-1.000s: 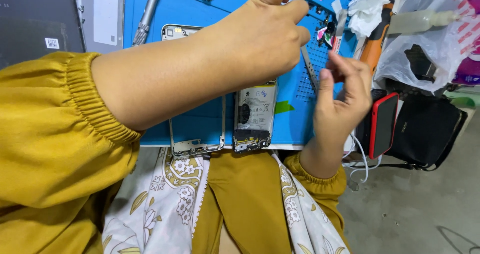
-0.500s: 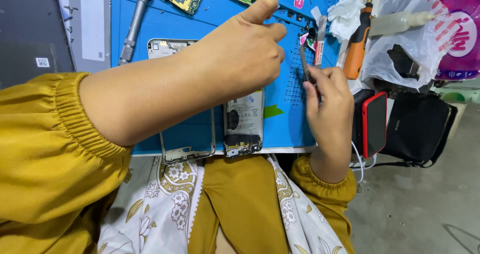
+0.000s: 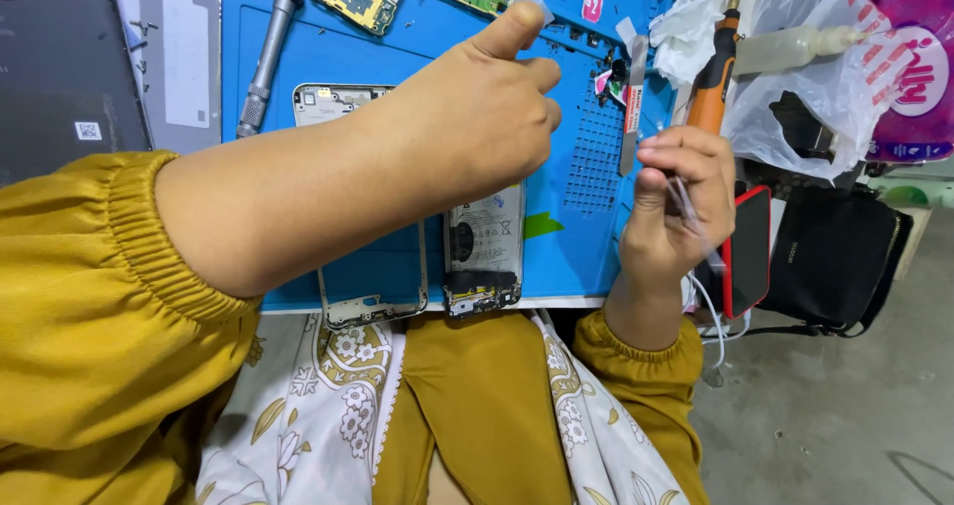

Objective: Repairing a mobile phone by manipulating internal components and connectors on a workbench

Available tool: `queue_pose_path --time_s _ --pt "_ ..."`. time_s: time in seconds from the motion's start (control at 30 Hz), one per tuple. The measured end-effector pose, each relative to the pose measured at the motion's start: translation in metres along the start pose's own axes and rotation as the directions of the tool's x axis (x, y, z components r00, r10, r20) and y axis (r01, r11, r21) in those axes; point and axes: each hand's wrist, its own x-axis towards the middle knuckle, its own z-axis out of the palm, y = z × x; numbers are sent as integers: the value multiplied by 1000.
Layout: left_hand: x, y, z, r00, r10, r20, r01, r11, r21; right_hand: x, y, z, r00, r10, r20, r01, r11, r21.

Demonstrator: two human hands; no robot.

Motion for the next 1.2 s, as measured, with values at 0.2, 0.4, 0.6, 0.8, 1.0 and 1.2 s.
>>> queue_pose_path --time_s 0.2,0.4,0.6,0.8,1.0,1.2 --pt "-3 -1 5 999 -18 -31 17 999 -27 -9 25 14 999 -10 -39 18 978 208" --pt "-6 -4 -1 999 -13 -42 12 1000 -27 -16 32 31 971 239 -29 -199 862 466" --pt "-6 -5 -19 999 -21 43 21 1000 2 -13 25 42 961 263 89 -269 802 533" --pt "-7 -5 -29 996 -26 81 25 1000 11 -14 32 46 962 243 122 -270 800 537" --pt "-7 -5 -32 994 -23 109 23 1000 4 -12 32 46 965 230 124 -260 814 520" --pt "-6 -4 -32 992 -21 122 18 999 29 -12 33 46 962 233 140 -272 819 506"
